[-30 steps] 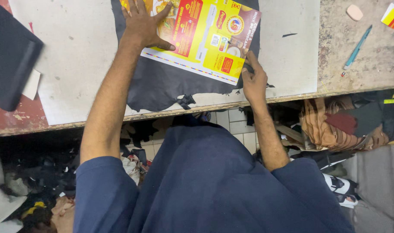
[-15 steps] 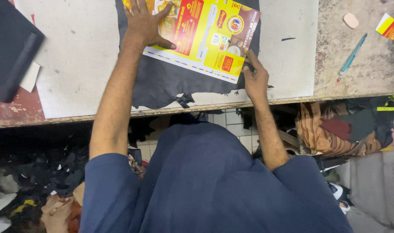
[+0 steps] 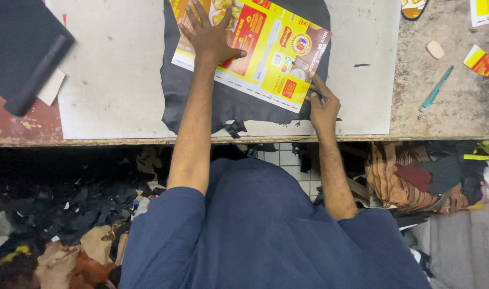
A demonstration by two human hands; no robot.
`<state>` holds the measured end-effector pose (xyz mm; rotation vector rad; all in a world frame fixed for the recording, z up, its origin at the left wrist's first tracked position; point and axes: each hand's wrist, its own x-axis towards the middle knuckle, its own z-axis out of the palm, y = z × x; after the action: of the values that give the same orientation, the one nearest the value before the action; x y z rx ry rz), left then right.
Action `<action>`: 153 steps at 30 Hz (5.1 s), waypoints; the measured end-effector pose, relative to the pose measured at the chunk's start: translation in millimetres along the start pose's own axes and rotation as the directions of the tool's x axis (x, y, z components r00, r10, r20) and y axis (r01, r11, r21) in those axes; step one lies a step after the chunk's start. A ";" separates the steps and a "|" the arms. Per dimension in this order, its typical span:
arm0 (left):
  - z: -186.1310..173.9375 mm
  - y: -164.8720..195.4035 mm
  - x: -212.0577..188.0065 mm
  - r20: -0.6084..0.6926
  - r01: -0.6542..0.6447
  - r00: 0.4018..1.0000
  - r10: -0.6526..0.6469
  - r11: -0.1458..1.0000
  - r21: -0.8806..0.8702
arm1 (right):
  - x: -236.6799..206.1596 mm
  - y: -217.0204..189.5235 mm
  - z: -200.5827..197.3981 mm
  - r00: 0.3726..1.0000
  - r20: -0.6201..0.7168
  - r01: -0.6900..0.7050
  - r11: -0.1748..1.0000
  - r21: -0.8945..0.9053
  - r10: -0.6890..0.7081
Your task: The person places a printed paper template on a dark leather sheet, smooths it, and uses a utility knife to cut the leather along the template edges. After cutting, the person removes the template and sets the cut leather piece aside, then repeats the process with a second leather sheet.
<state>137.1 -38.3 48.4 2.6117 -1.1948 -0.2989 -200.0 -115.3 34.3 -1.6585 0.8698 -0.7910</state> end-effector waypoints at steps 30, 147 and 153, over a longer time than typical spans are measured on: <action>8.2 -5.3 4.6 0.112 -0.011 0.994 0.005 0.998 0.055 | -2.4 18.6 -10.0 0.998 0.027 -0.060 0.995 0.080 0.058; -7.5 168.9 -25.1 0.439 -0.555 0.826 0.353 0.648 0.522 | 86.6 -29.9 -166.9 0.810 -0.543 -0.246 0.713 -0.656 -0.221; -6.4 165.8 -20.2 0.465 -0.584 0.808 0.361 0.590 0.557 | 83.2 -27.0 6.3 0.940 -0.171 0.081 0.683 -0.726 -0.294</action>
<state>8.2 -126.6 107.7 2.6681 -2.4826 -0.1660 -147.5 -178.3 65.4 -2.3977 1.3343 -0.9042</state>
